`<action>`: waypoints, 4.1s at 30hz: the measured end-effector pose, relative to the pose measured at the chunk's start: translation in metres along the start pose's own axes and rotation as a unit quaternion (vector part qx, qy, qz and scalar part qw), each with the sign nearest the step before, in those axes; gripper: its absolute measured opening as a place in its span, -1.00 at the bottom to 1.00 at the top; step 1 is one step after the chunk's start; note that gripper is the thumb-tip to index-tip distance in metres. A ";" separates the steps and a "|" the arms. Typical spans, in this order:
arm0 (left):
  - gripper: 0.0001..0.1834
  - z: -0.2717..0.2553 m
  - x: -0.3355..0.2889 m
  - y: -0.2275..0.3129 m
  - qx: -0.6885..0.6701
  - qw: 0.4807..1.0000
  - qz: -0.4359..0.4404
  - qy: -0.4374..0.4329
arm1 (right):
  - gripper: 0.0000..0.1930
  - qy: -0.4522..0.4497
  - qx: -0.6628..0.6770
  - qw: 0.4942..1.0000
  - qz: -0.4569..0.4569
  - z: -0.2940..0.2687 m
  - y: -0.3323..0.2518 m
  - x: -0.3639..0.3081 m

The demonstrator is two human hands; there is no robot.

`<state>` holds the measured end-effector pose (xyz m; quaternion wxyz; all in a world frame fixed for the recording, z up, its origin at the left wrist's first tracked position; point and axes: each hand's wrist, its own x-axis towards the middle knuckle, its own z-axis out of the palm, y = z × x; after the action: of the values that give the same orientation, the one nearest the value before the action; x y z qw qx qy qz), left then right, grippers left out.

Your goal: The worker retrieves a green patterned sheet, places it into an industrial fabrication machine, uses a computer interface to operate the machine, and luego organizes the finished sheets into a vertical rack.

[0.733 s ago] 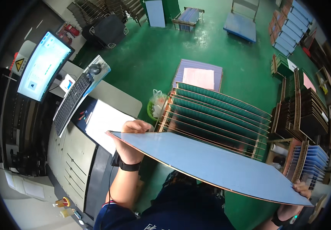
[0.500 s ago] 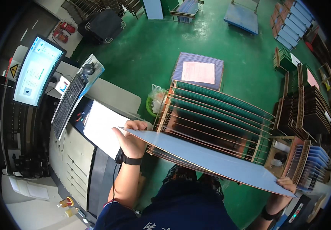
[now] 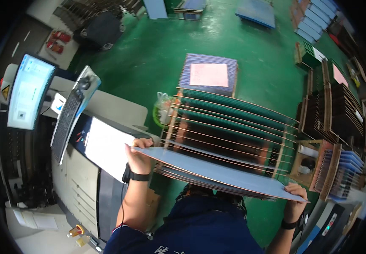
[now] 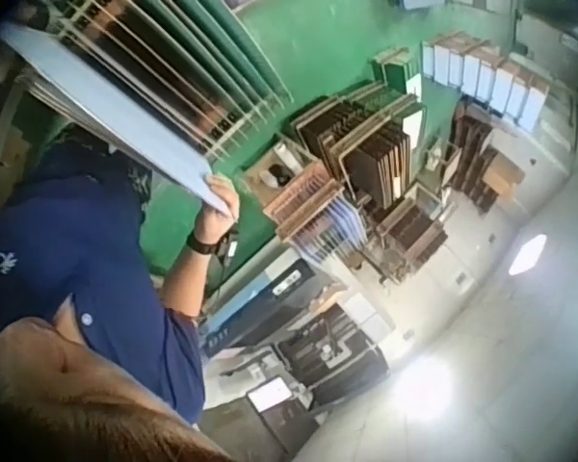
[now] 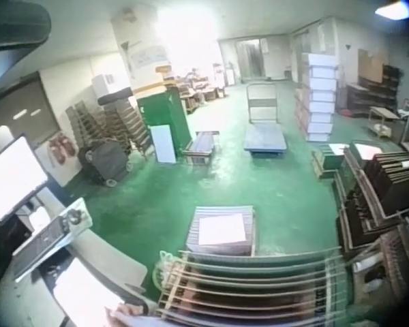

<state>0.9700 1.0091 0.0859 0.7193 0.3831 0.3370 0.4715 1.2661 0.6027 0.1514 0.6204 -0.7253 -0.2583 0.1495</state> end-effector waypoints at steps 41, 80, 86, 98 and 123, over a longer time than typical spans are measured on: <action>-0.34 0.010 -0.007 0.002 0.073 0.995 0.003 -0.072 | -0.36 0.063 0.167 0.984 0.008 0.002 0.016 0.009; -0.51 -0.028 -0.007 -0.039 0.521 0.836 -0.164 -0.047 | -0.64 0.092 -0.152 0.943 0.280 -0.023 0.115 -0.011; -0.47 -0.040 -0.010 -0.048 0.478 0.860 -0.169 -0.054 | -0.67 0.093 -0.122 0.934 0.321 -0.022 0.129 -0.019; -0.54 -0.020 -0.010 -0.046 0.559 0.820 -0.104 -0.057 | -0.59 0.063 -0.072 0.944 0.315 -0.027 0.138 -0.030; -0.60 -0.030 -0.026 -0.049 0.566 0.819 -0.081 -0.046 | -0.37 0.019 -0.019 0.917 0.397 -0.039 0.150 -0.034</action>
<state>0.9570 0.9792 0.0327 0.4261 0.7153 0.5410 0.1190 1.2869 0.5371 0.0085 0.5010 -0.7825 0.0596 0.3649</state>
